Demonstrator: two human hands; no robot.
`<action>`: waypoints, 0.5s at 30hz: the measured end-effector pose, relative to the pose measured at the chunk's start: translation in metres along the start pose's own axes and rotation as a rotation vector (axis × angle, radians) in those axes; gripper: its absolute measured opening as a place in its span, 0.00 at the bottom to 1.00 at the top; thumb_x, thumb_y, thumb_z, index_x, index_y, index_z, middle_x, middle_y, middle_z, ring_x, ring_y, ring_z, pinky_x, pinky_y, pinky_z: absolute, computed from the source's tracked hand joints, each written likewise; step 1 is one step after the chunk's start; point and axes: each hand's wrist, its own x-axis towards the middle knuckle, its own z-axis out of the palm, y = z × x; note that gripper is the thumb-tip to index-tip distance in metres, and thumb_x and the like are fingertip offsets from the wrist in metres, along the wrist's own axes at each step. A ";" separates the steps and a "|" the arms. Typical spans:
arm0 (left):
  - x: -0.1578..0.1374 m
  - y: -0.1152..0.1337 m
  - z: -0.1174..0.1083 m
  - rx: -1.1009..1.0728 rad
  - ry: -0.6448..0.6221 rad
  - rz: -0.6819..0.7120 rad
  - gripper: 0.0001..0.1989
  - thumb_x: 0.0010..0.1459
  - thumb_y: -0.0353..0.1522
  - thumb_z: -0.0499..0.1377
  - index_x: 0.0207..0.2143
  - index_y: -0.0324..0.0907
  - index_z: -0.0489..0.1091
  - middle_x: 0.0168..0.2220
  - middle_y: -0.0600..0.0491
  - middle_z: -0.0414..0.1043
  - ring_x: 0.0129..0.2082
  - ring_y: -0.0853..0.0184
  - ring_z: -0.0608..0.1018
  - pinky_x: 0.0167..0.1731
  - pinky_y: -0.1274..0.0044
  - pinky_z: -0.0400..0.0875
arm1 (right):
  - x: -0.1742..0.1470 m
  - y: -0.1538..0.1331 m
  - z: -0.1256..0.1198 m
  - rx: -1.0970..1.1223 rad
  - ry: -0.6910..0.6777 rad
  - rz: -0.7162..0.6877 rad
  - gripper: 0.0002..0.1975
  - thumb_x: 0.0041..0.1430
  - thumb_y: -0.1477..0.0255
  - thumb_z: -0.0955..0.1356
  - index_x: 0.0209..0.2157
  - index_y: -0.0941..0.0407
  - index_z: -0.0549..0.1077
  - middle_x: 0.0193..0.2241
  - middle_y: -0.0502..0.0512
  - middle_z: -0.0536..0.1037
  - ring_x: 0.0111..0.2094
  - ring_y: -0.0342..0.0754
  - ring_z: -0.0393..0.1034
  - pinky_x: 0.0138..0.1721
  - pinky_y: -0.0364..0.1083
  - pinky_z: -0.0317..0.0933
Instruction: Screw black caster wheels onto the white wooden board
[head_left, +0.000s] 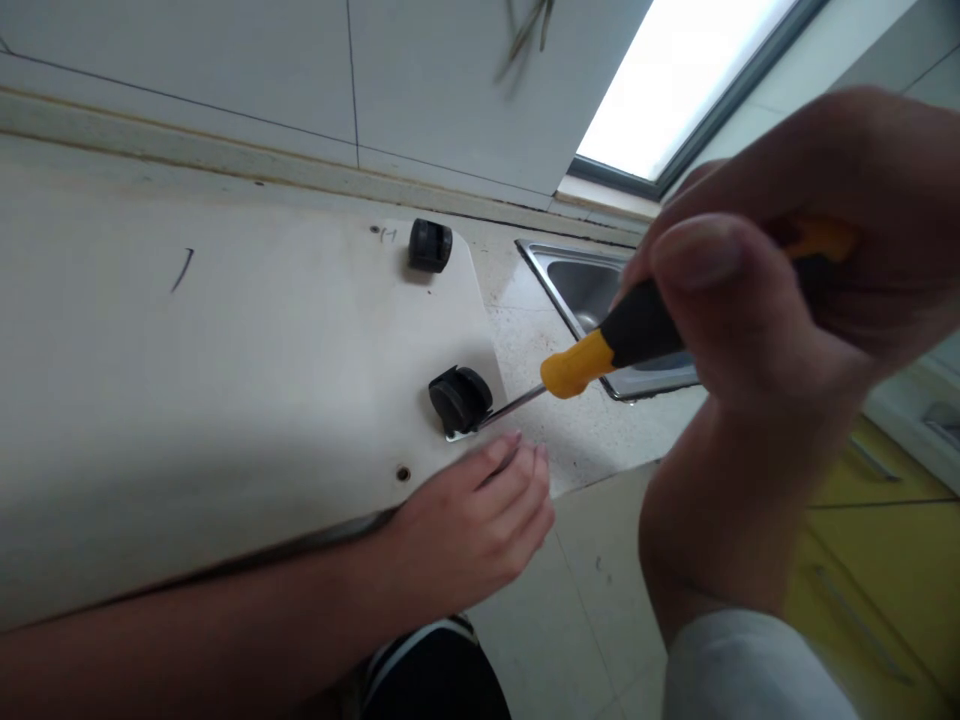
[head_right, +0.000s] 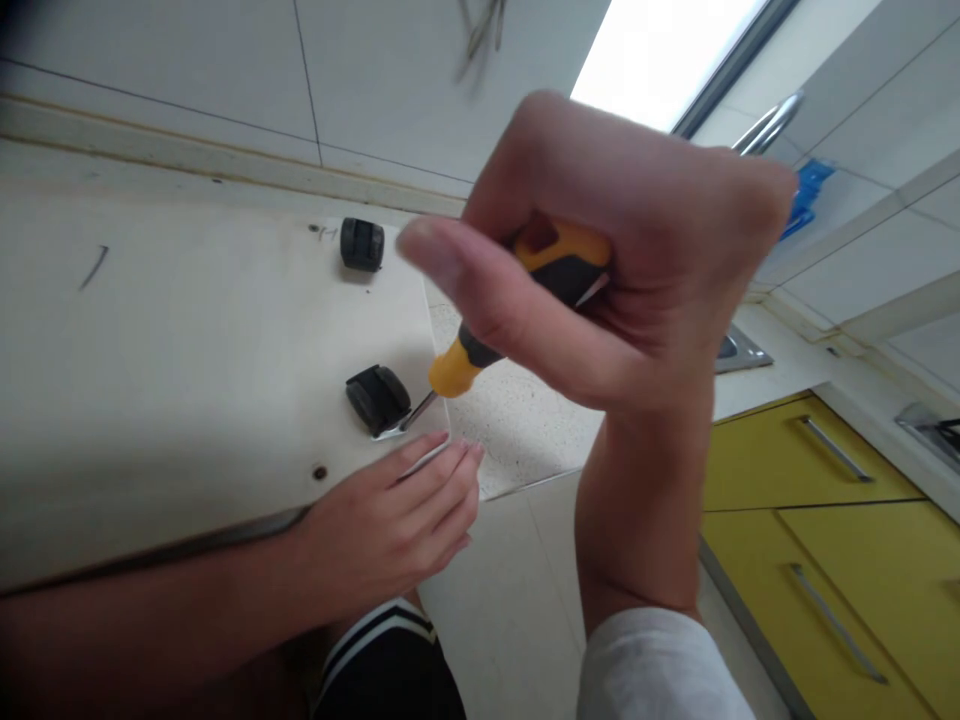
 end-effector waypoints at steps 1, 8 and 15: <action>-0.001 0.001 0.002 -0.002 0.007 -0.004 0.19 0.76 0.39 0.59 0.56 0.33 0.79 0.62 0.38 0.80 0.62 0.52 0.81 0.69 0.59 0.71 | 0.007 -0.010 -0.006 -0.078 -0.096 -0.086 0.20 0.72 0.51 0.72 0.30 0.48 0.77 0.26 0.49 0.72 0.26 0.44 0.61 0.33 0.52 0.56; -0.003 0.003 0.008 0.003 0.072 -0.009 0.16 0.75 0.37 0.60 0.53 0.34 0.81 0.60 0.37 0.81 0.61 0.53 0.81 0.71 0.59 0.68 | 0.052 -0.055 -0.040 -0.208 -0.784 -0.379 0.09 0.71 0.61 0.73 0.47 0.49 0.78 0.38 0.49 0.81 0.30 0.42 0.71 0.32 0.46 0.63; -0.005 0.000 0.012 0.017 0.132 0.018 0.16 0.74 0.38 0.61 0.50 0.34 0.82 0.59 0.36 0.82 0.59 0.53 0.81 0.69 0.59 0.70 | 0.048 -0.065 -0.032 -0.602 -0.664 -0.152 0.27 0.67 0.43 0.72 0.34 0.54 0.74 0.17 0.43 0.65 0.19 0.39 0.49 0.26 0.45 0.43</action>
